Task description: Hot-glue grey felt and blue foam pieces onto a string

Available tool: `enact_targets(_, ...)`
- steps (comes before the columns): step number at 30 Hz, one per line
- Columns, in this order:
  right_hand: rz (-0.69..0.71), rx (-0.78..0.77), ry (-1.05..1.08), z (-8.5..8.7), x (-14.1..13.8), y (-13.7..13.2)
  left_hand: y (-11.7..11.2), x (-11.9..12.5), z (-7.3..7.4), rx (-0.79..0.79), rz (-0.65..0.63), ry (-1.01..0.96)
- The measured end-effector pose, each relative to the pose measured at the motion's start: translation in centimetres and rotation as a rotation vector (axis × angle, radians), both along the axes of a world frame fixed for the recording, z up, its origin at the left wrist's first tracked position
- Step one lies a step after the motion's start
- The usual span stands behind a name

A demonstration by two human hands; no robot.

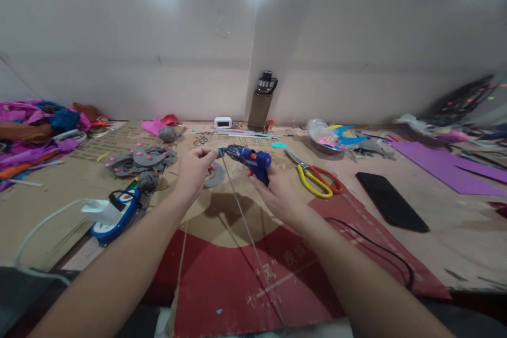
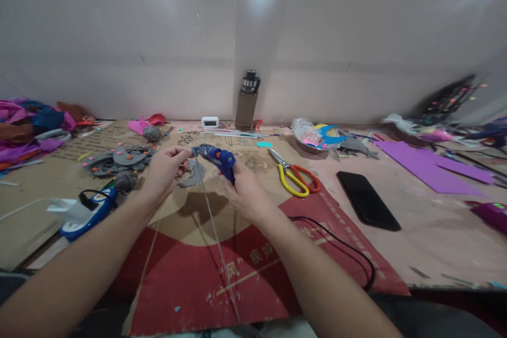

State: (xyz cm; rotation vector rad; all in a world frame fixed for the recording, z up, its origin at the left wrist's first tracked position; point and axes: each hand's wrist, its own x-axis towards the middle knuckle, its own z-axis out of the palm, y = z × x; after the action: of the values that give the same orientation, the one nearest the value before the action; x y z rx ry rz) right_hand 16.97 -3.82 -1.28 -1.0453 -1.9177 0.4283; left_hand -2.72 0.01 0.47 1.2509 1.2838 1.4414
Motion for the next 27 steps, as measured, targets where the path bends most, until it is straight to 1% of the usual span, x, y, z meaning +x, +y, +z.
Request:
enact_targets(9, 0.001, 0.022, -0.023, 0.4, -0.51, -0.66, 0.02, -0.14, -0.38, 0.048, 0.018, 0.115)
enact_targets(16, -0.043, 0.083, -0.04, 0.41, -0.19, -0.46, 0.07, -0.21, -0.27, 0.04, 0.044, 0.102)
enact_targets(27, -0.031, 0.096, -0.046, 0.32, -0.54, -0.83, -0.14, -0.16, -0.2, 0.046, 0.006, 0.073)
